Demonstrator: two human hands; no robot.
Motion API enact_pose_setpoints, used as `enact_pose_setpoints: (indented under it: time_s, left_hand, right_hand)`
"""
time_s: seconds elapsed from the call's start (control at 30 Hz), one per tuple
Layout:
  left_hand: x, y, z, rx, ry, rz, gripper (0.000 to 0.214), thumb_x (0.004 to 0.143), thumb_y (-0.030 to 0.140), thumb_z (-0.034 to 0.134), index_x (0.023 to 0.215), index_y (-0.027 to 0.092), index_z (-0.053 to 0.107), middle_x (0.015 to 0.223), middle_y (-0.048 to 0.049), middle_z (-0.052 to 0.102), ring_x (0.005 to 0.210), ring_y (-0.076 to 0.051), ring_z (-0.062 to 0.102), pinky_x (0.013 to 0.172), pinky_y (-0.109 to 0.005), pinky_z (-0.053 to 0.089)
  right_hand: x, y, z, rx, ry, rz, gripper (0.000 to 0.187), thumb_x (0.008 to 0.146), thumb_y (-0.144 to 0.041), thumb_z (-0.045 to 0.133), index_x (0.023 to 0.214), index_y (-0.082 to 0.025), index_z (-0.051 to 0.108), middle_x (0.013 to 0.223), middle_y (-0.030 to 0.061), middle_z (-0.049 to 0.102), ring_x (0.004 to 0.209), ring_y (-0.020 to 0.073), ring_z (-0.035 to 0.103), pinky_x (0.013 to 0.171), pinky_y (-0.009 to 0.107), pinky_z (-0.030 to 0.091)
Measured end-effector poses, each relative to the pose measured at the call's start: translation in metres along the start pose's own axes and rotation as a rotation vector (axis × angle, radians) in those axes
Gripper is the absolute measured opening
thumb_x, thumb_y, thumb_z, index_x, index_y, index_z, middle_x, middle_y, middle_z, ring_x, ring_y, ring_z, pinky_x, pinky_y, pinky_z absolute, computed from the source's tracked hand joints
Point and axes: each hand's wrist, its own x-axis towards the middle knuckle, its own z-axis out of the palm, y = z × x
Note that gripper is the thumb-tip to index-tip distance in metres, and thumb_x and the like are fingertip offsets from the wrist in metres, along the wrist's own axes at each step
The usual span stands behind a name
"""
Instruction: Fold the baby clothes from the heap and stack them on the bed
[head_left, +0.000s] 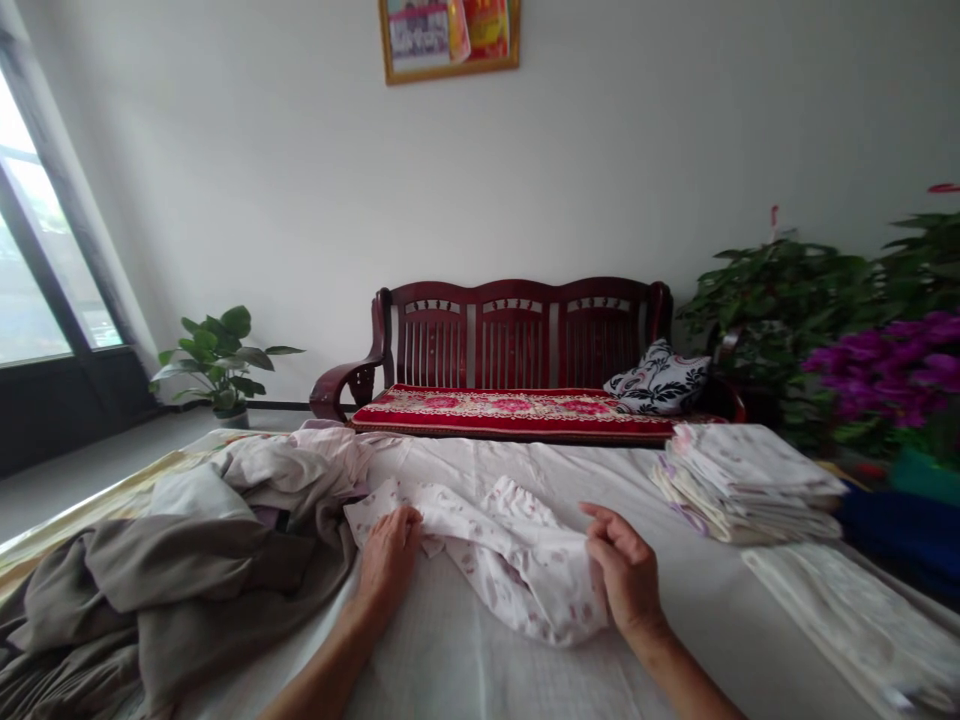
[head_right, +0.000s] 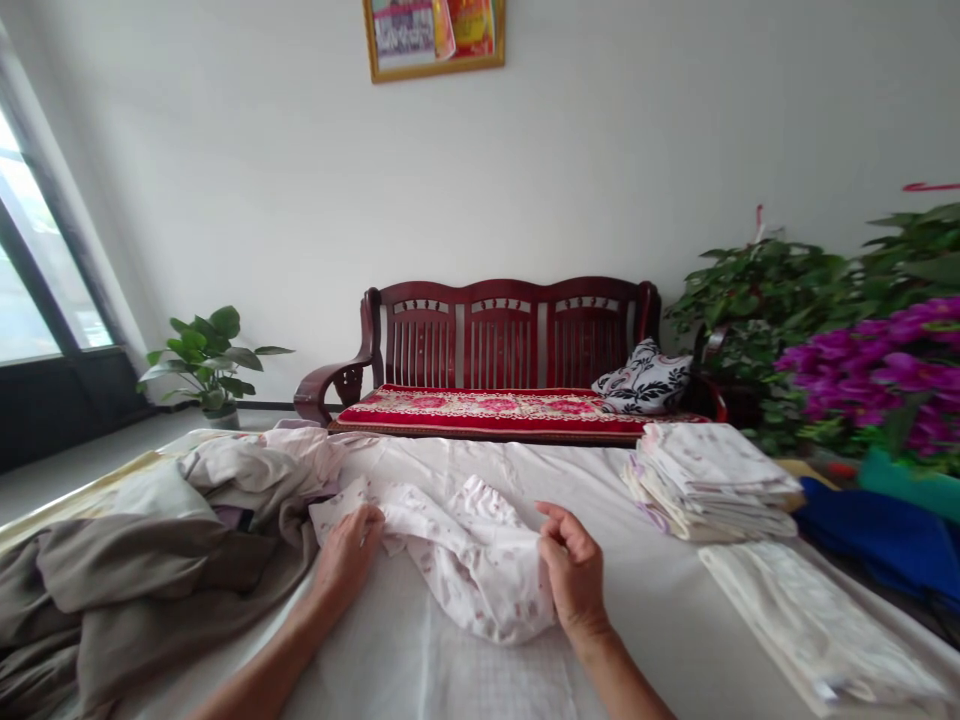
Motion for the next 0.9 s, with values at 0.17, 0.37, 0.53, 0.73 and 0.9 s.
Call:
enact_pose_setpoints:
  time_s: [0.17, 0.37, 0.53, 0.73, 0.9]
  left_hand:
    - [-0.003, 0.007, -0.001, -0.031, 0.004, 0.126, 0.030, 0.092, 0.027, 0.051, 0.120, 0.023, 0.062, 0.124, -0.0075, 0.066, 0.120, -0.027, 0.056, 0.105, -0.043, 0.042]
    - [-0.001, 0.011, 0.002, 0.112, -0.094, 0.056, 0.041, 0.085, 0.016, 0.058, 0.124, 0.027, 0.063, 0.140, -0.0049, 0.057, 0.135, -0.025, 0.044, 0.114, -0.042, 0.032]
    - [0.002, 0.006, -0.001, 0.070, -0.096, 0.039, 0.022, 0.090, 0.020, 0.051, 0.102, 0.023, 0.070, 0.118, -0.0065, 0.069, 0.116, -0.025, 0.059, 0.101, -0.038, 0.043]
    - [0.003, 0.006, -0.008, -0.078, 0.210, 0.048, 0.024, 0.094, 0.032, 0.046, 0.096, 0.023, 0.068, 0.098, -0.0059, 0.074, 0.100, -0.025, 0.066, 0.096, -0.039, 0.046]
    - [-0.009, 0.021, -0.017, -0.260, 0.308, 0.122, 0.024, 0.095, 0.037, 0.049, 0.089, 0.023, 0.068, 0.083, -0.0022, 0.074, 0.076, -0.019, 0.068, 0.075, -0.028, 0.051]
  right_hand:
    - [0.015, 0.008, -0.022, -0.106, -0.136, 0.154, 0.031, 0.067, -0.037, 0.053, 0.084, -0.019, 0.072, 0.050, -0.0063, 0.045, 0.047, 0.0128, 0.038, 0.049, 0.026, 0.029]
    - [0.006, -0.011, -0.013, -0.588, -0.260, -0.276, 0.026, 0.085, -0.041, 0.050, 0.087, -0.026, 0.071, 0.085, 0.0023, 0.069, 0.084, 0.0220, 0.062, 0.078, 0.032, 0.047]
    - [-0.019, -0.038, 0.011, -0.874, -0.431, -0.483, 0.028, 0.082, -0.042, 0.066, 0.104, -0.026, 0.071, 0.101, 0.0060, 0.070, 0.098, 0.0251, 0.059, 0.085, 0.036, 0.043]
    - [-0.027, -0.025, 0.029, -0.875, -0.442, -0.500, 0.014, 0.084, -0.022, 0.059, 0.079, -0.026, 0.072, 0.084, 0.0021, 0.070, 0.089, 0.0211, 0.059, 0.083, 0.034, 0.039]
    - [-0.008, -0.014, 0.019, -0.340, -0.072, -0.216, 0.020, 0.087, -0.035, 0.050, 0.081, -0.023, 0.065, 0.080, 0.0021, 0.068, 0.080, 0.0203, 0.060, 0.075, 0.031, 0.045]
